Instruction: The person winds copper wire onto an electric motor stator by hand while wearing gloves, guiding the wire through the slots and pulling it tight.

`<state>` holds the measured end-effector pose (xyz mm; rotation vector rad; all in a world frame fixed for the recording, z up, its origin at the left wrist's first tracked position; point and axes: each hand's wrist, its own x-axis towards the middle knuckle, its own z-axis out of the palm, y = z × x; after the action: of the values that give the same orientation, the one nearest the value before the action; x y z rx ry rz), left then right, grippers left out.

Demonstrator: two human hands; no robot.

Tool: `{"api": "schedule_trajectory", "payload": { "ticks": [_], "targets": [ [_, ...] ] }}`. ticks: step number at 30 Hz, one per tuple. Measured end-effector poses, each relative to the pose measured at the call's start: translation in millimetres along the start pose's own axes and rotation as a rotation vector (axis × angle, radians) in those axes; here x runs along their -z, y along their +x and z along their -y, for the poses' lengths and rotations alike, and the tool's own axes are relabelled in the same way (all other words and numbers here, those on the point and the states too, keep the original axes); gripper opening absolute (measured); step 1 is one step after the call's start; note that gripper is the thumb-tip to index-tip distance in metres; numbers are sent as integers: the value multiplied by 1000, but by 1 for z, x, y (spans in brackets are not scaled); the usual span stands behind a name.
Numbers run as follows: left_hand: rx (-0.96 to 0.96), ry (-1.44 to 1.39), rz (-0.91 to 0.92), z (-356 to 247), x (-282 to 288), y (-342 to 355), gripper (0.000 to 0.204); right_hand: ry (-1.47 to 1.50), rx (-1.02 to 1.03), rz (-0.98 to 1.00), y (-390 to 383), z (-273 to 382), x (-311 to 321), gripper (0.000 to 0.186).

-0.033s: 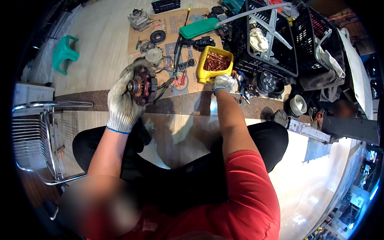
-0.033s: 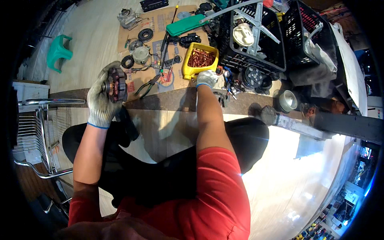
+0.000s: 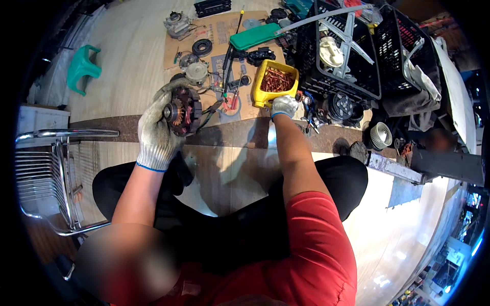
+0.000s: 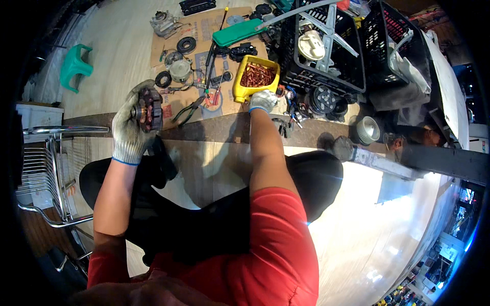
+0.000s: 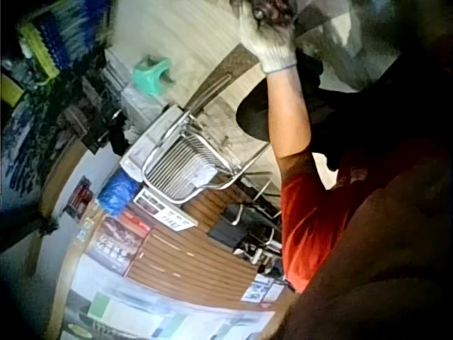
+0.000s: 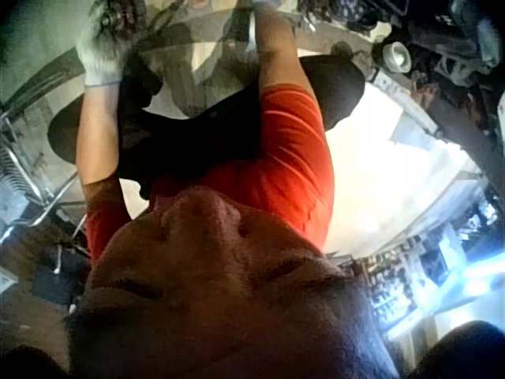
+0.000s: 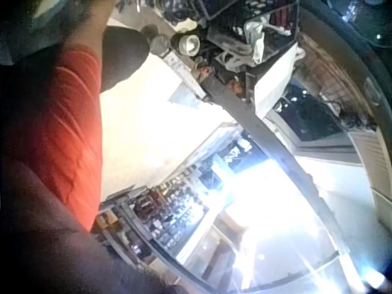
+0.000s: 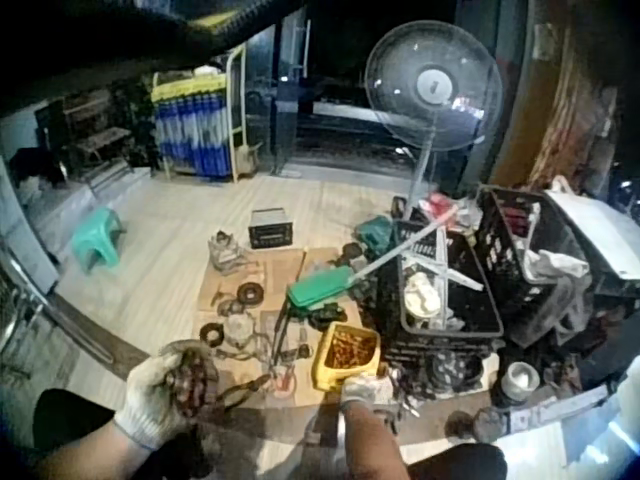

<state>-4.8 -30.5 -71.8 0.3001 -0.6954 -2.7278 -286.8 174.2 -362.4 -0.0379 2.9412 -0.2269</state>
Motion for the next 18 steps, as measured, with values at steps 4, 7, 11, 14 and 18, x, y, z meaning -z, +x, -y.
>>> {"api": "schedule_trajectory", "payload": {
  "ticks": [4, 7, 11, 14, 18],
  "targets": [
    [-83, 185, -355, 7, -25, -1, 38, -194, 101, 115, -9, 14, -10, 38],
    [-79, 184, -132, 6, -13, -1, 38, -270, 174, 179, -15, 19, -3, 42],
    [-38, 228, -55, 4, -16, -1, 37, -259, 201, 210, -31, 22, 13, 61],
    [-74, 204, -89, 3, -13, -7, 32, -211, 290, 146, -76, 48, 59, 50],
    [-383, 669, 61, 7, -4, 1, 28, 59, 414, -112, -95, 55, 153, 45]
  ]
}}
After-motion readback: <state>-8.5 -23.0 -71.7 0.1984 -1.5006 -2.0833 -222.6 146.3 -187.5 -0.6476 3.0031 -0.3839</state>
